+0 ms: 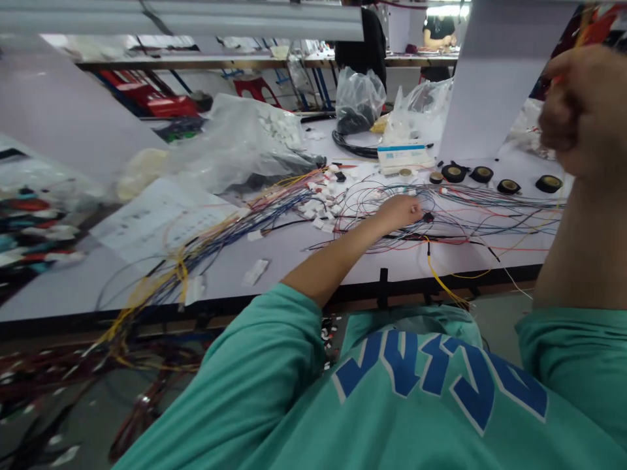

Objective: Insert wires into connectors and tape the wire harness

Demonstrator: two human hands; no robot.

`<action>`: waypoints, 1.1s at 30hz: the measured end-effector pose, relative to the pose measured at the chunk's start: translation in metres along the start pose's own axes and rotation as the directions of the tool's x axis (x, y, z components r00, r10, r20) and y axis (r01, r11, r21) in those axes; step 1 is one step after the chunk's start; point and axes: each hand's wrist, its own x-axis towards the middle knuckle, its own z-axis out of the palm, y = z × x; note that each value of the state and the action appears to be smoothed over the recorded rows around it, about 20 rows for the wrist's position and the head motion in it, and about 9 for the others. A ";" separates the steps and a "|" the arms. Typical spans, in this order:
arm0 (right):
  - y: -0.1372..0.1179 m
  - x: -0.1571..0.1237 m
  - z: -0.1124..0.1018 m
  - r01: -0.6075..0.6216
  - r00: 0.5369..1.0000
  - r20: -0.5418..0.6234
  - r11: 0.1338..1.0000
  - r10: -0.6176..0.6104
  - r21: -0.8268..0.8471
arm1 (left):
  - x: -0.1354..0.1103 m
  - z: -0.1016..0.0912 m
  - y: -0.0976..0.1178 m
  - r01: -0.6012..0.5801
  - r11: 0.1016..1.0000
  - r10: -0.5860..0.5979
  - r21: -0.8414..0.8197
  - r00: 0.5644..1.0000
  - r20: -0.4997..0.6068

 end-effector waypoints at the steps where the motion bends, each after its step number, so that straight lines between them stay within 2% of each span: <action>1: -0.001 -0.006 0.007 -0.050 0.998 0.047 0.999 0.049 0.003 | 0.010 0.005 0.007 0.014 0.999 -0.016 0.046 0.999 0.046; 3: 0.000 -0.018 0.018 -0.191 0.967 0.168 0.981 0.191 -0.015 | 0.024 0.013 0.018 0.020 0.991 -0.040 0.133 0.989 0.145; 6: 0.011 -0.038 0.023 -0.324 0.881 0.334 0.942 0.336 -0.093 | 0.035 0.011 0.021 -0.007 0.987 -0.029 0.164 0.976 0.216; 8: 0.023 -0.050 0.024 -0.326 0.843 0.404 0.935 0.355 -0.140 | 0.036 -0.004 0.016 0.033 0.997 -0.044 0.075 0.988 0.146; 10: 0.034 -0.062 0.026 -0.317 0.815 0.454 0.933 0.360 -0.170 | 0.029 -0.029 0.008 0.100 0.993 -0.100 -0.070 0.995 -0.005; 11: 0.039 -0.067 0.028 -0.317 0.799 0.479 0.932 0.363 -0.177 | 0.023 -0.043 0.005 0.117 0.983 -0.131 -0.140 0.987 -0.092; 13: 0.044 -0.075 0.037 -0.316 0.772 0.525 0.933 0.359 -0.173 | 0.003 -0.073 0.001 0.078 0.971 -0.126 -0.227 0.971 -0.205; 16: 0.045 -0.081 0.053 -0.278 0.747 0.589 0.950 0.308 -0.145 | -0.037 -0.109 0.001 0.044 0.972 -0.101 -0.232 0.964 -0.244; 19: 0.043 -0.083 0.069 -0.174 0.752 0.622 0.976 0.217 -0.131 | -0.073 -0.124 -0.001 0.058 0.944 -0.151 -0.325 0.951 -0.268; 21: 0.044 -0.082 0.079 -0.081 0.773 0.617 0.987 0.150 -0.139 | -0.091 -0.121 -0.006 0.062 0.846 -0.235 -0.529 0.935 -0.267; 23: 0.045 -0.081 0.088 -0.004 0.794 0.600 0.988 0.098 -0.157 | -0.103 -0.111 -0.014 0.036 0.665 -0.291 -0.746 0.933 -0.214; 25: 0.043 -0.081 0.097 0.048 0.818 0.572 0.984 0.061 -0.174 | -0.110 -0.099 -0.022 0.000 0.451 -0.292 -0.893 0.945 -0.147; 27: 0.040 -0.082 0.105 0.090 0.839 0.543 0.976 0.033 -0.199 | -0.115 -0.088 -0.028 -0.015 0.257 -0.269 -0.966 0.959 -0.086; 29: 0.036 -0.083 0.112 0.137 0.850 0.527 0.958 0.018 -0.253 | -0.117 -0.079 -0.032 -0.010 0.105 -0.254 -0.994 0.967 -0.037; 31: 0.033 -0.084 0.116 0.186 0.849 0.528 0.926 0.018 -0.330 | -0.118 -0.074 -0.034 -0.010 -0.002 -0.248 -1.000 0.969 -0.010; 33: 0.032 -0.085 0.120 0.237 0.825 0.565 0.890 0.028 -0.390 | -0.118 -0.071 -0.036 -0.018 -0.067 -0.247 -0.998 0.969 -0.001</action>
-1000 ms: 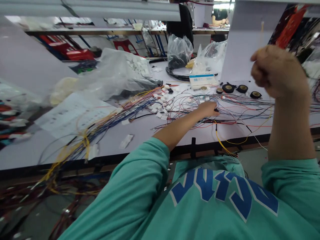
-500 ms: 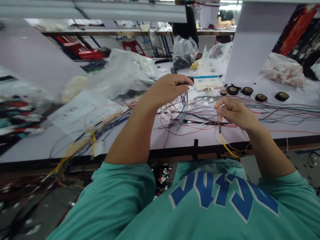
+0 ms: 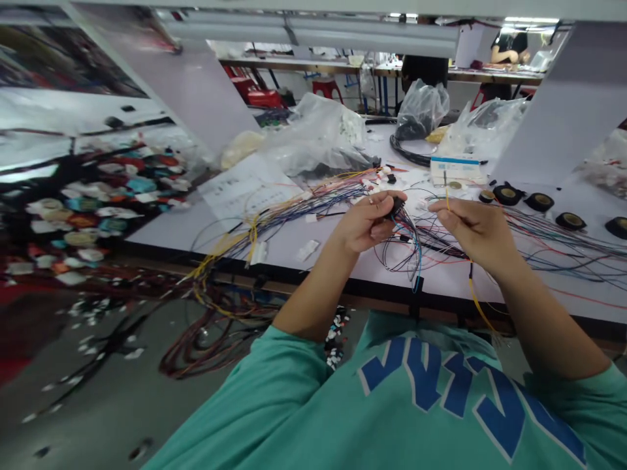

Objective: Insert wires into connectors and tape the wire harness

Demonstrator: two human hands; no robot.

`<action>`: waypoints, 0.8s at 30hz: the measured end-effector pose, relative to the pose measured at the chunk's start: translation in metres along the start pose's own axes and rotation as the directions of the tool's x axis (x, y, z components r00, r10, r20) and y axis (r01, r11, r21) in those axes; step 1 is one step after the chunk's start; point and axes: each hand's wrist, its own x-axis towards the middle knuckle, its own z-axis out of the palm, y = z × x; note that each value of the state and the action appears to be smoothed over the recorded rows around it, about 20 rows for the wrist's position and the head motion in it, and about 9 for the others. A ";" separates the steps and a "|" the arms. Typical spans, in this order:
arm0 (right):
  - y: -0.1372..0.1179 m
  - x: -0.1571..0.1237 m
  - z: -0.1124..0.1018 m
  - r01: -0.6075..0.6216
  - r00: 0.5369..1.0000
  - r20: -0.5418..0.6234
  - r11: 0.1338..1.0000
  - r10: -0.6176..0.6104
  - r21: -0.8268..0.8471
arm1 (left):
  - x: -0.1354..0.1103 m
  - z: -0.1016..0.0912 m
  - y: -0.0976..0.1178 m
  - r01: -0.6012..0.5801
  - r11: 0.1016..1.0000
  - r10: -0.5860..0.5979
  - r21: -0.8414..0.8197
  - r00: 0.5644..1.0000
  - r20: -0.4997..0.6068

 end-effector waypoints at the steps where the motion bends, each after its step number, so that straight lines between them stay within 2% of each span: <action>1: 0.000 0.001 0.001 0.011 0.999 0.040 0.999 -0.010 -0.035 | 0.000 -0.001 -0.001 0.003 1.000 -0.003 -0.020 1.000 0.002; 4: 0.002 0.005 0.006 0.052 0.981 0.193 0.992 -0.029 -0.116 | 0.000 -0.002 -0.002 0.003 0.999 -0.003 -0.052 1.000 0.009; 7: 0.001 0.006 0.009 0.052 0.972 0.235 0.978 -0.004 -0.200 | 0.000 -0.005 -0.005 -0.013 0.998 0.015 -0.062 0.999 0.033; 11: -0.006 0.004 0.014 0.035 0.986 0.168 0.935 0.026 -0.352 | 0.002 -0.008 -0.009 -0.020 0.997 0.028 -0.078 0.994 0.107; 14: -0.008 0.002 0.019 0.031 0.994 0.110 0.913 0.015 -0.406 | 0.002 -0.009 -0.012 -0.009 0.996 0.019 -0.091 0.994 0.112; 19: -0.006 0.002 0.023 0.097 0.992 -0.056 0.955 -0.117 -0.281 | 0.002 -0.008 -0.015 0.010 0.993 0.002 -0.115 0.995 0.099; 24: -0.005 0.002 0.027 0.112 0.985 -0.110 0.976 -0.134 -0.186 | 0.003 -0.006 -0.017 0.034 0.994 -0.028 -0.106 0.998 0.059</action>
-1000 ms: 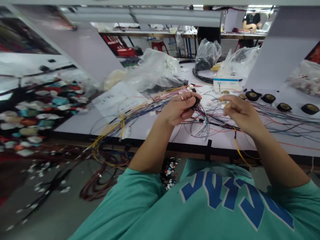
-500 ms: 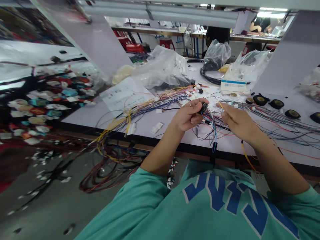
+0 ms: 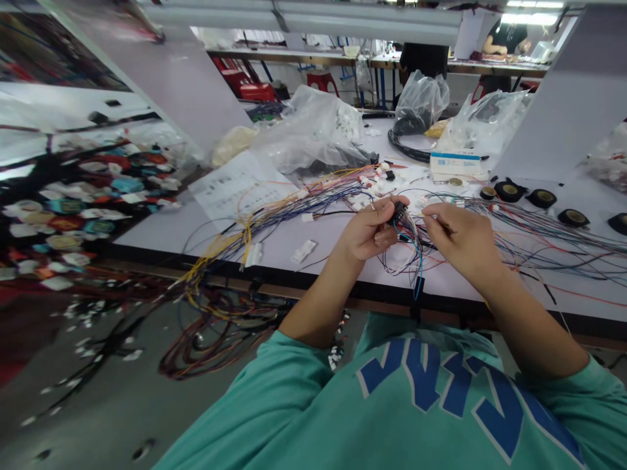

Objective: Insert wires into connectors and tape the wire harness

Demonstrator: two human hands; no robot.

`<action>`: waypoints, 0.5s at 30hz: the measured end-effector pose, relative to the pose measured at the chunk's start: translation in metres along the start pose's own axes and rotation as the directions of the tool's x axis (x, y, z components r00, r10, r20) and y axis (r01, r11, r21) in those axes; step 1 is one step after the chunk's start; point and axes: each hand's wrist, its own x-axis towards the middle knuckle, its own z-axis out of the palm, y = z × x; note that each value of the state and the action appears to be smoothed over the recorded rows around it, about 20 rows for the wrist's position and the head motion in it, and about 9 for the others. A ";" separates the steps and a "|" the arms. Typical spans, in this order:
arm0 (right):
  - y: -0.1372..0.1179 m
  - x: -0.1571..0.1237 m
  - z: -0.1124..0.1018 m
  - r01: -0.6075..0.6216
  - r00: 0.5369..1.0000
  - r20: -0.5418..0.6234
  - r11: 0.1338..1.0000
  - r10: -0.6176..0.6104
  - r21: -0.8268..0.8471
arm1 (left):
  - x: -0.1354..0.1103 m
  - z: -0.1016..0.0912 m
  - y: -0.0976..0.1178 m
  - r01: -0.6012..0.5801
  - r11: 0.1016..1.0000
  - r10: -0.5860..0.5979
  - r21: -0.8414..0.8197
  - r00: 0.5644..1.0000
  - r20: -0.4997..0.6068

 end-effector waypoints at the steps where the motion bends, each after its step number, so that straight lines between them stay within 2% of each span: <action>1: 0.000 0.000 0.001 0.004 1.000 -0.011 1.000 -0.004 0.010 | 0.000 0.000 0.000 0.003 1.000 -0.003 0.006 1.000 -0.009; 5: -0.001 -0.001 0.003 0.016 0.998 -0.064 1.000 -0.016 0.007 | 0.001 0.003 -0.002 0.005 1.000 -0.005 0.007 1.000 -0.021; 8: -0.003 -0.002 0.006 -0.020 0.994 -0.110 0.998 0.014 -0.052 | 0.000 0.005 -0.003 0.001 1.000 -0.001 0.000 1.000 -0.019; 15: -0.004 -0.004 0.010 -0.053 0.985 -0.168 0.985 0.025 -0.162 | -0.001 0.007 -0.007 -0.039 0.999 0.039 0.005 0.998 0.053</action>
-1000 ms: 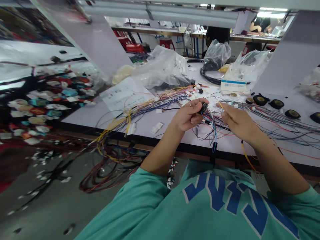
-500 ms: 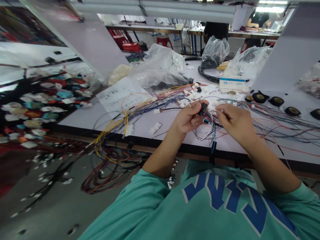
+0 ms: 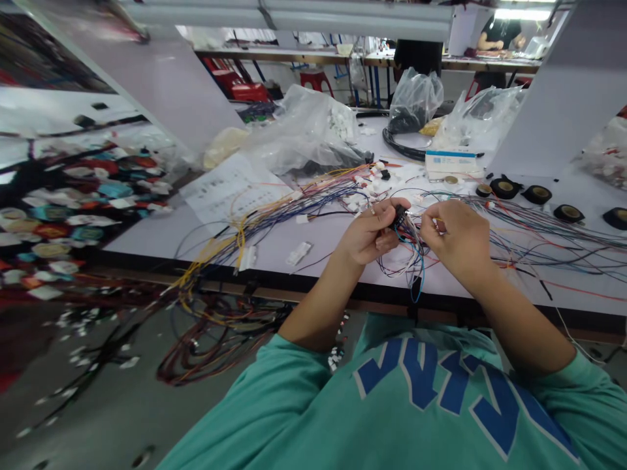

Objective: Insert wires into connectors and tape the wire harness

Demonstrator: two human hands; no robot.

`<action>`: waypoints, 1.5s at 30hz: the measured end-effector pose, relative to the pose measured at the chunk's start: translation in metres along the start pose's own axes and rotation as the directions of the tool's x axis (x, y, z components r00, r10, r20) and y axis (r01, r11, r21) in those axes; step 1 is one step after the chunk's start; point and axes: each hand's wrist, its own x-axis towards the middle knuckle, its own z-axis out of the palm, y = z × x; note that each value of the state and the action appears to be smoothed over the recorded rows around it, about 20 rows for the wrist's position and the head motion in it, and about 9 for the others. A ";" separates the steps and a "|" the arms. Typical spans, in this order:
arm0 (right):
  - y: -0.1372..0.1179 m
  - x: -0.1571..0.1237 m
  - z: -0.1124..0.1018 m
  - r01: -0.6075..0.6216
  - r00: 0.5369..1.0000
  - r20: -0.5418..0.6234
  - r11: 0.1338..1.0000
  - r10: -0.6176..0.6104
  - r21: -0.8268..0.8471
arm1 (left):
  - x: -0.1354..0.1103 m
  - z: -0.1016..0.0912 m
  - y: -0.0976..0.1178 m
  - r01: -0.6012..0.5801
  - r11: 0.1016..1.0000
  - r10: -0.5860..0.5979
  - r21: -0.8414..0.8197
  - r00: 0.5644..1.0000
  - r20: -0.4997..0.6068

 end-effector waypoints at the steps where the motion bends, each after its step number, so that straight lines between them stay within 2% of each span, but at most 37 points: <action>1: 0.000 0.000 0.000 -0.001 1.000 0.006 1.000 0.001 -0.015 | 0.000 0.000 -0.001 -0.003 1.000 0.003 0.002 1.000 0.006; 7: -0.002 0.000 -0.001 -0.013 0.999 0.042 0.998 0.016 -0.064 | -0.002 0.003 -0.002 -0.021 0.999 0.020 0.026 1.000 0.016; 13: -0.005 0.001 -0.005 -0.041 0.993 0.108 0.998 0.045 -0.037 | -0.005 0.006 -0.002 -0.063 0.995 0.063 0.074 0.998 0.010; 18: -0.008 0.001 -0.006 -0.075 0.988 0.131 0.996 0.081 -0.051 | -0.004 0.008 -0.003 -0.088 0.990 0.083 0.114 0.995 0.047; 23: -0.007 0.002 -0.007 -0.104 0.980 0.171 0.994 0.097 0.029 | -0.004 0.013 -0.006 -0.140 0.976 0.141 0.169 0.990 0.012; 30: -0.007 0.000 -0.003 -0.149 0.984 0.128 0.968 0.125 0.201 | -0.005 0.017 -0.011 -0.197 0.963 0.196 0.181 0.980 0.026; 36: -0.008 -0.004 0.003 -0.127 0.990 0.081 0.979 0.115 0.161 | -0.004 0.019 -0.016 -0.215 0.960 0.211 0.182 0.977 0.041; 41: -0.007 -0.007 0.006 -0.134 0.987 0.102 0.985 0.122 0.113 | -0.004 0.018 -0.020 -0.217 0.957 0.219 0.194 0.976 0.011; 45: 0.001 -0.001 0.004 -0.139 0.981 0.161 0.964 0.104 0.228 | -0.003 0.020 -0.010 -0.221 0.946 0.231 0.239 0.973 -0.014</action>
